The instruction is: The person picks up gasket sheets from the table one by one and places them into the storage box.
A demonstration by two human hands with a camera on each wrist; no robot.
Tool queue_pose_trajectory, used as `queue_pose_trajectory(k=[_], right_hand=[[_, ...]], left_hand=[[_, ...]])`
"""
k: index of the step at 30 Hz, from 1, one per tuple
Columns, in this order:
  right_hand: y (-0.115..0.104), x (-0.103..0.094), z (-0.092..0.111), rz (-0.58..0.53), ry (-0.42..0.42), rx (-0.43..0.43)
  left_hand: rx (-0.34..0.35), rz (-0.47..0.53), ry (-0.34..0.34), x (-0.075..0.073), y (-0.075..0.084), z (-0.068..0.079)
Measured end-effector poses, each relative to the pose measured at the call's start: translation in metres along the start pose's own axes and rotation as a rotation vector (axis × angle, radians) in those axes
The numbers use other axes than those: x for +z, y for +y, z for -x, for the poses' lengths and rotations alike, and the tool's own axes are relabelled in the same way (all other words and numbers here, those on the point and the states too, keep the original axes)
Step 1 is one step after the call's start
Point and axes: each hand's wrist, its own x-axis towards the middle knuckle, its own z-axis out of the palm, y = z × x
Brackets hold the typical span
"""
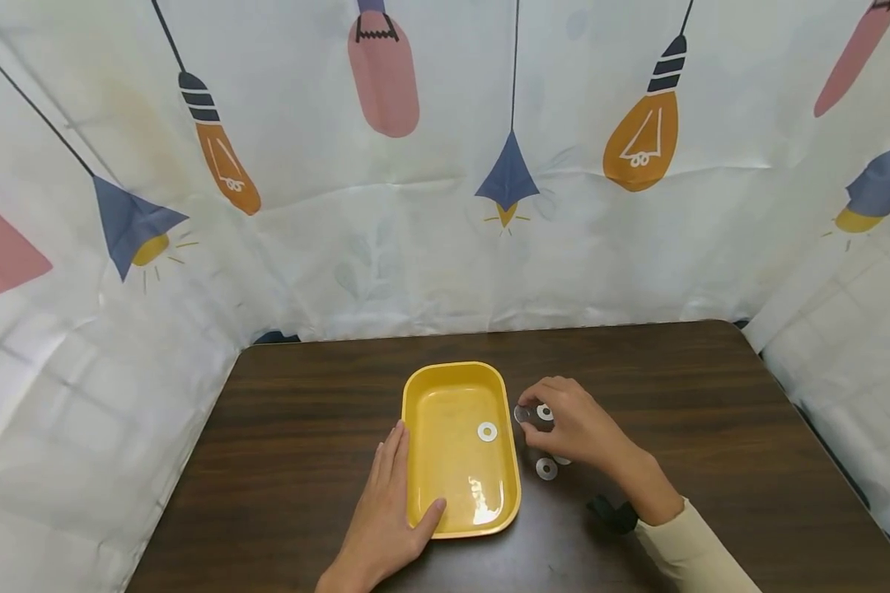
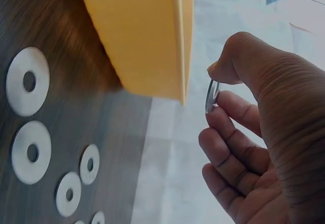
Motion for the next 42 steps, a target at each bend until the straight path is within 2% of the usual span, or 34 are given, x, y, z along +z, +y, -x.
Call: queue_pose_trajectory(k=[14,29,37,42], right_hand=[[-0.012,0.007,-0.025,-0.012,-0.050,-0.065],[-0.018,0.003,-0.038,0.041,-0.085,-0.132],[-0.022,0.006,-0.047,0.019,-0.154,-0.109],[-0.025,0.008,-0.055,-0.002,-0.153,-0.099]], left_hand=[[-0.032,0.015,-0.029,0.000,0.000,-0.001],[-0.022,0.012,-0.001,0.002,0.002,-0.001],[-0.014,0.007,-0.007,0.003,0.002,-0.002],[0.003,0.004,0.002,0.002,0.000,-0.003]])
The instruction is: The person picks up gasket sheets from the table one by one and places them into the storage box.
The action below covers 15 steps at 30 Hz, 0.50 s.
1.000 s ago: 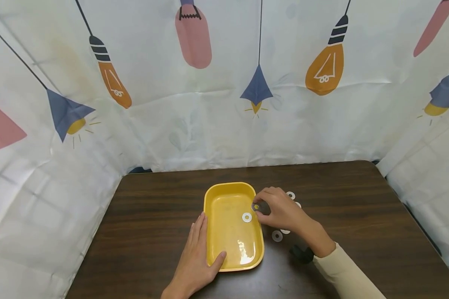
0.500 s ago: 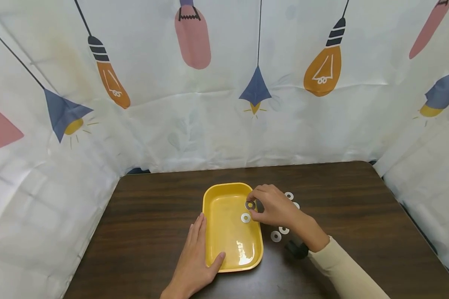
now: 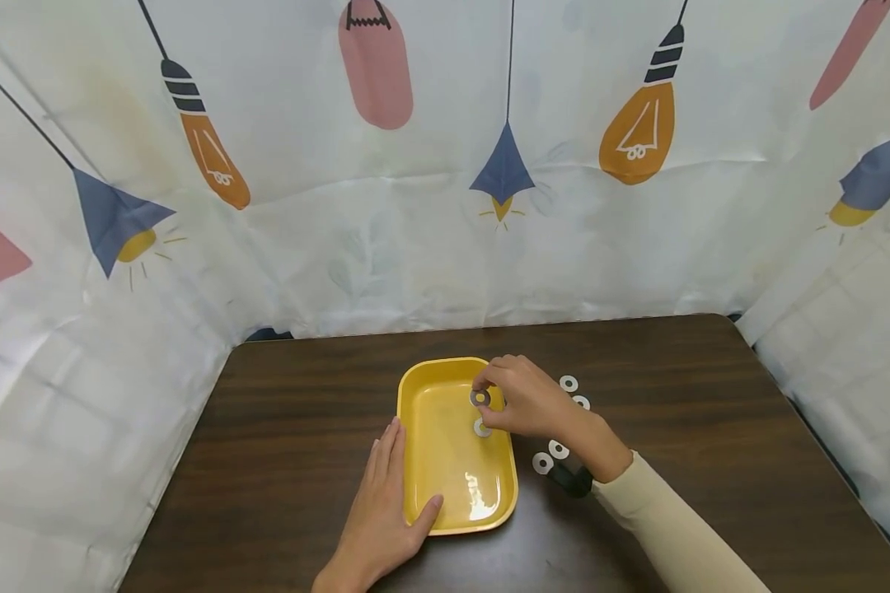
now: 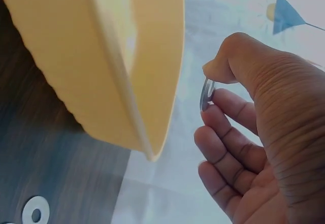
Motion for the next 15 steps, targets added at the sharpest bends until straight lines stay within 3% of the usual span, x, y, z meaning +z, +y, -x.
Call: queue_pose_trajectory(k=[15], right_hand=[[-0.007,0.000,-0.014,0.031,-0.036,-0.046]], left_hand=[[-0.047,-0.019,-0.053,-0.001,0.001,0.000]])
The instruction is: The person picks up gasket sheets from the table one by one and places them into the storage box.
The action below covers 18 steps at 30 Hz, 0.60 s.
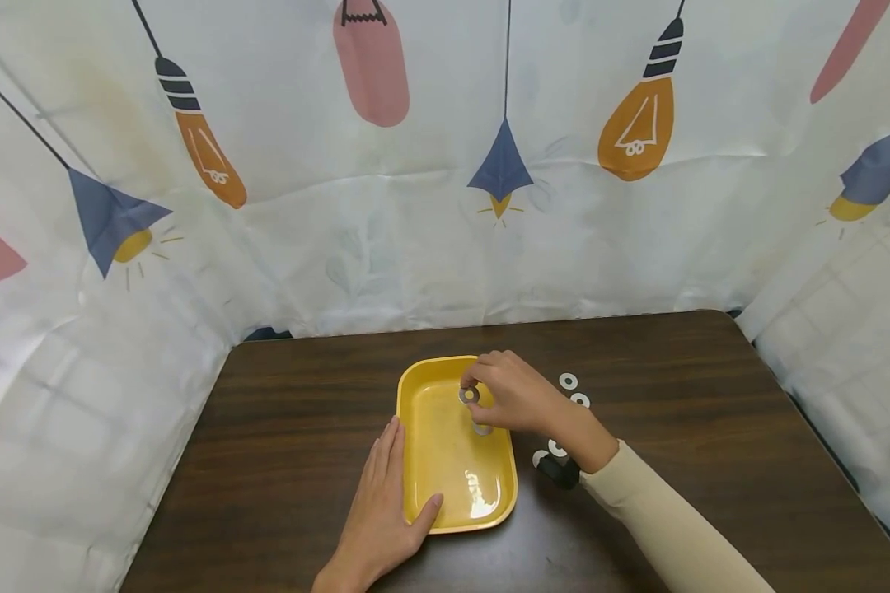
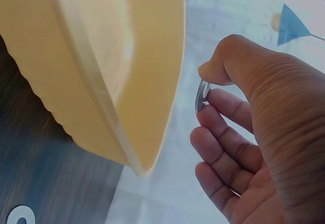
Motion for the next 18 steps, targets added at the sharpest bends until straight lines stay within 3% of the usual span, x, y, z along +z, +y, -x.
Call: queue_pose_trajectory(k=[11,18], right_hand=[[-0.010,0.001,-0.015,0.072,-0.063,-0.017],[-0.009,-0.002,-0.011,-0.025,-0.130,0.078]], left_hand=[[0.022,0.014,0.034,0.000,-0.003,0.001],[0.035,0.005,0.048,0.000,-0.002,0.001]])
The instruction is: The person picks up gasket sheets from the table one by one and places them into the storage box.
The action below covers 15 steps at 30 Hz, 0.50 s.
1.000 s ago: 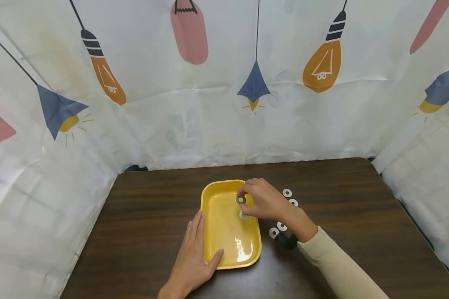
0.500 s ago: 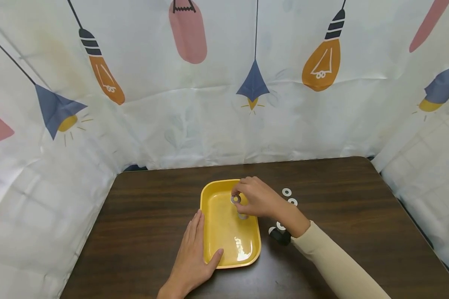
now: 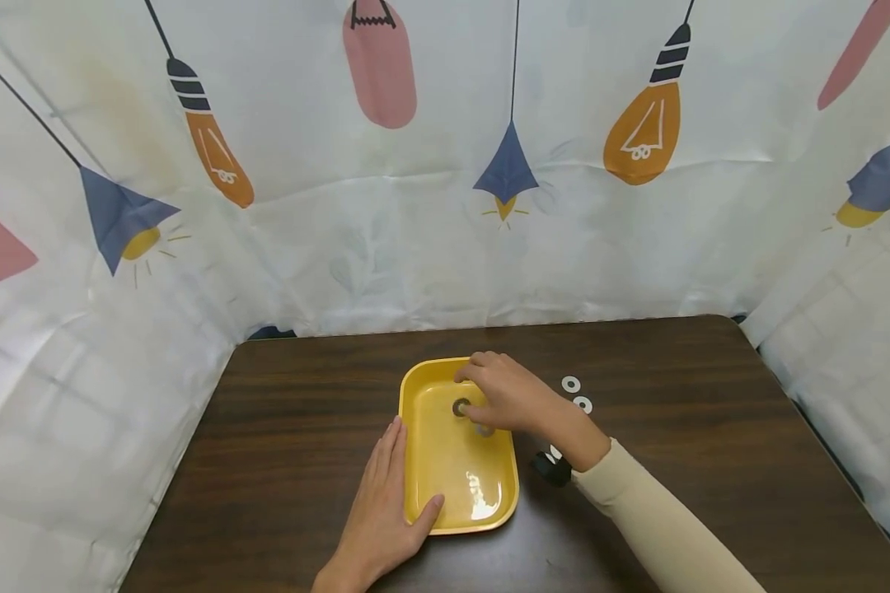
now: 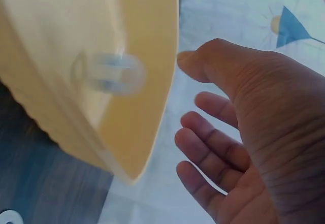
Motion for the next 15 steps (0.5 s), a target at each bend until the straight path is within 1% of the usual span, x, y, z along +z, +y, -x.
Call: queue_pose_trajectory(k=[2,4,8,15], right_hand=[[0.003,0.001,0.004,-0.018,0.009,0.017],[0.008,0.001,0.009,-0.022,0.034,0.014],[0.015,0.001,0.019,-0.002,0.088,0.012],[0.025,-0.002,0.043,-0.032,0.150,0.063]], left_hand=[[0.004,-0.003,0.002,0.000,0.000,0.000],[0.006,-0.004,0.003,0.000,0.000,0.000],[0.018,-0.005,0.010,0.000,-0.001,-0.001],[0.027,-0.010,0.024,0.001,0.000,0.000]])
